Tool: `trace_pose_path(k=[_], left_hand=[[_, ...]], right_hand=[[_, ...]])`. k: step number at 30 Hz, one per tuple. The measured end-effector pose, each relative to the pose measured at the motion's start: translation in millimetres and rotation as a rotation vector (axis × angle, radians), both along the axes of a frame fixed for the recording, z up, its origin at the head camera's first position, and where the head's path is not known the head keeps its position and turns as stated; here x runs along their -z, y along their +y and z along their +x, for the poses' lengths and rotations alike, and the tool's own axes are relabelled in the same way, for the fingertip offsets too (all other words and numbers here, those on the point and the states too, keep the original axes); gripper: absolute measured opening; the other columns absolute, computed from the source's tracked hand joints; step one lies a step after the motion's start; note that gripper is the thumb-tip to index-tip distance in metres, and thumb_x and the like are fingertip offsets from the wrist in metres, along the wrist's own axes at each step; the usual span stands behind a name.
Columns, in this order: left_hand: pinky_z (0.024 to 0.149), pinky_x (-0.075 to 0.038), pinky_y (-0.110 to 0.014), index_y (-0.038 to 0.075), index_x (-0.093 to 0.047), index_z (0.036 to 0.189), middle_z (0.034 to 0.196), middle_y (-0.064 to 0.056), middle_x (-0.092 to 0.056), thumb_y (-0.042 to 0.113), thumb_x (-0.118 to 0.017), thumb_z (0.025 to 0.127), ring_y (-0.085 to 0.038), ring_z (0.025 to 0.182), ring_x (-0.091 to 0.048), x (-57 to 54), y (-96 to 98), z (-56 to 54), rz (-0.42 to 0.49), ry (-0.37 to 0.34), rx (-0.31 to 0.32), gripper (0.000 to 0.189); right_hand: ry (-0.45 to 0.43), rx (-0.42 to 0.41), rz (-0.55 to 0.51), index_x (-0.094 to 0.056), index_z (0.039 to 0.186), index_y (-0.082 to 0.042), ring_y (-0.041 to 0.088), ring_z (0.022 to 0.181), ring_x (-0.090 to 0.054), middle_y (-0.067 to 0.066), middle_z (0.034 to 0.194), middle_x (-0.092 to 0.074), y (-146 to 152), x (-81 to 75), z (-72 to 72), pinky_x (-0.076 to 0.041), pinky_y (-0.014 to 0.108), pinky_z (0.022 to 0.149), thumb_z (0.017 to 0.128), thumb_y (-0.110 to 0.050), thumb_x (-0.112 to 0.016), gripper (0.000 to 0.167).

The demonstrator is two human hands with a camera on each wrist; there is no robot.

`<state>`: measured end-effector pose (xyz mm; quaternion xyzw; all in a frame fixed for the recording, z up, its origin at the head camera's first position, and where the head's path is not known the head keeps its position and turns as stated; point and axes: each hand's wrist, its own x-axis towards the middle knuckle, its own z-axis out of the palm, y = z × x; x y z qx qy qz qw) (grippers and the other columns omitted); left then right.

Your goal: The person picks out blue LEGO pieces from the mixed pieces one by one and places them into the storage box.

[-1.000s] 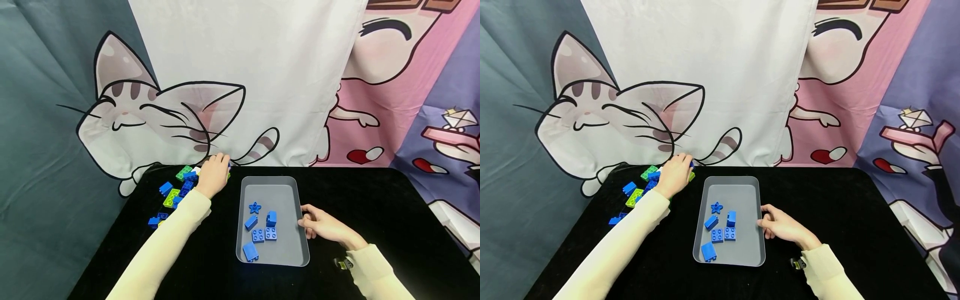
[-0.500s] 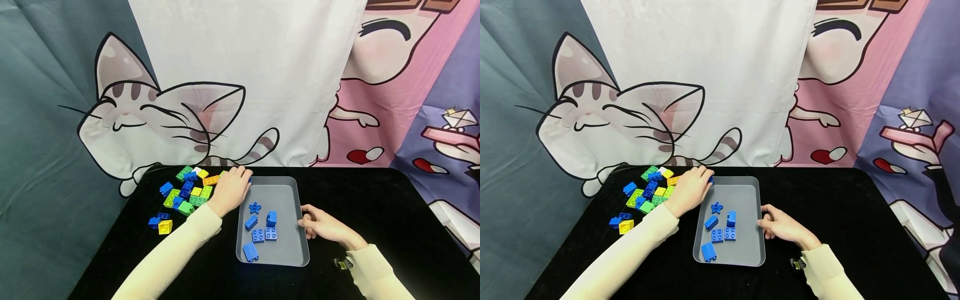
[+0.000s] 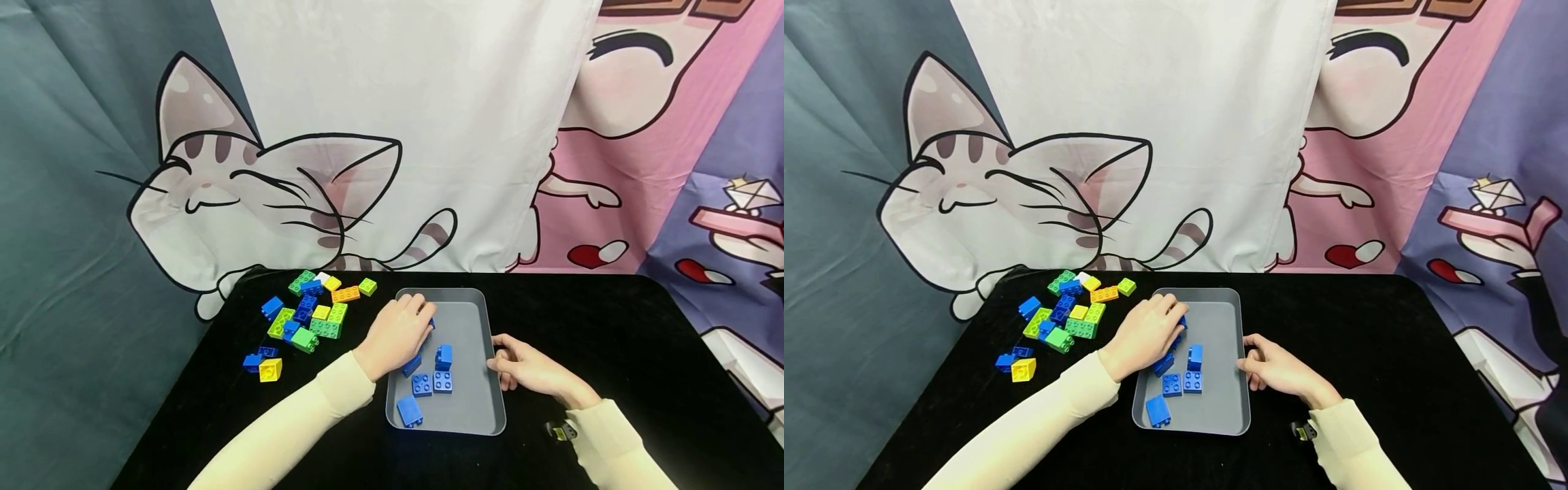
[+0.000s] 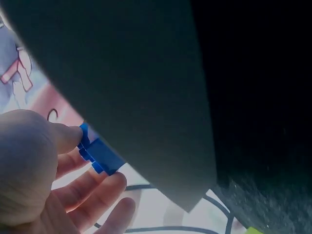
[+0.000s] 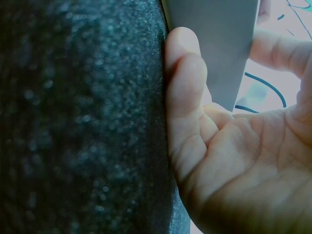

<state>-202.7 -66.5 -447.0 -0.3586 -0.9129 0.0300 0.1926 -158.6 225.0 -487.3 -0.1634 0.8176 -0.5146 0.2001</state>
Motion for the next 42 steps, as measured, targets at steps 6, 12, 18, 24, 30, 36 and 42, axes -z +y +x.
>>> trace_pose_path(k=[6, 12, 18, 24, 30, 36, 42], left_hand=[[0.080, -0.057, -0.030, 0.018, -0.063, 0.126, 0.113, -0.001, -0.067, 0.038, -0.060, 0.104, -0.017, 0.098, -0.065, 4.8, 4.4, 8.5, -0.019, -0.026, 0.015, 0.031], [0.108, -0.052, -0.042, 0.019, -0.051, 0.151, 0.150, -0.006, -0.057, 0.057, -0.049, 0.103, -0.025, 0.134, -0.058, 8.3, 2.4, 13.1, -0.022, -0.172, -0.031, 0.061], [0.109, -0.050, -0.043, 0.020, -0.047, 0.154, 0.157, -0.006, -0.052, 0.066, -0.043, 0.102, -0.025, 0.140, -0.054, 8.8, -2.9, 13.9, -0.014, -0.237, -0.069, 0.070], [0.106, -0.051, -0.043, 0.019, -0.049, 0.153, 0.154, -0.007, -0.054, 0.066, -0.045, 0.101, -0.026, 0.137, -0.056, 6.7, -11.7, 14.5, 0.016, -0.222, -0.071, 0.070], [0.107, -0.052, -0.046, 0.017, -0.050, 0.152, 0.153, -0.009, -0.054, 0.064, -0.048, 0.101, -0.028, 0.134, -0.057, 5.7, -25.5, 12.0, 0.030, -0.209, -0.098, 0.069], [0.104, -0.053, -0.050, 0.012, -0.054, 0.149, 0.149, -0.013, -0.056, 0.058, -0.055, 0.101, -0.033, 0.130, -0.060, 6.2, -46.5, 3.7, 0.088, -0.199, -0.126, 0.067], [0.111, -0.047, -0.056, 0.010, -0.053, 0.149, 0.151, -0.016, -0.054, 0.054, -0.056, 0.102, -0.036, 0.135, -0.057, 4.1, -71.2, -10.0, 0.122, -0.247, -0.201, 0.065]], right_hand=[[-0.004, 0.003, 0.002, -0.040, 0.143, 0.009, 0.019, 0.068, -0.064, 0.010, 0.080, -0.063, -0.4, -0.4, -0.1, -0.055, 0.029, 0.061, 0.103, -0.017, -0.060, 0.052], [-0.011, 0.007, 0.004, -0.040, 0.144, 0.007, 0.019, 0.069, -0.064, 0.010, 0.081, -0.063, -0.7, -0.4, -0.1, -0.055, 0.029, 0.061, 0.103, -0.018, -0.060, 0.052], [-0.015, 0.007, 0.001, -0.039, 0.145, 0.008, 0.019, 0.069, -0.064, 0.010, 0.082, -0.063, -0.2, -0.3, 0.4, -0.055, 0.029, 0.062, 0.103, -0.018, -0.059, 0.052], [-0.014, 0.004, -0.006, -0.039, 0.144, 0.008, 0.020, 0.068, -0.064, 0.012, 0.082, -0.063, 0.6, -1.2, 1.2, -0.054, 0.029, 0.061, 0.103, -0.017, -0.060, 0.053], [-0.015, -0.002, -0.017, -0.038, 0.145, 0.010, 0.020, 0.068, -0.064, 0.013, 0.082, -0.062, 1.1, -2.3, 1.8, -0.055, 0.029, 0.061, 0.103, -0.016, -0.060, 0.054], [-0.011, -0.002, -0.008, -0.038, 0.145, 0.010, 0.020, 0.068, -0.064, 0.013, 0.082, -0.062, 0.6, -2.8, 1.1, -0.055, 0.029, 0.061, 0.103, -0.016, -0.060, 0.054], [-0.015, -0.003, -0.006, -0.038, 0.144, 0.009, 0.020, 0.068, -0.064, 0.013, 0.082, -0.062, -0.2, -2.9, 0.3, -0.054, 0.029, 0.061, 0.103, -0.017, -0.060, 0.053]])
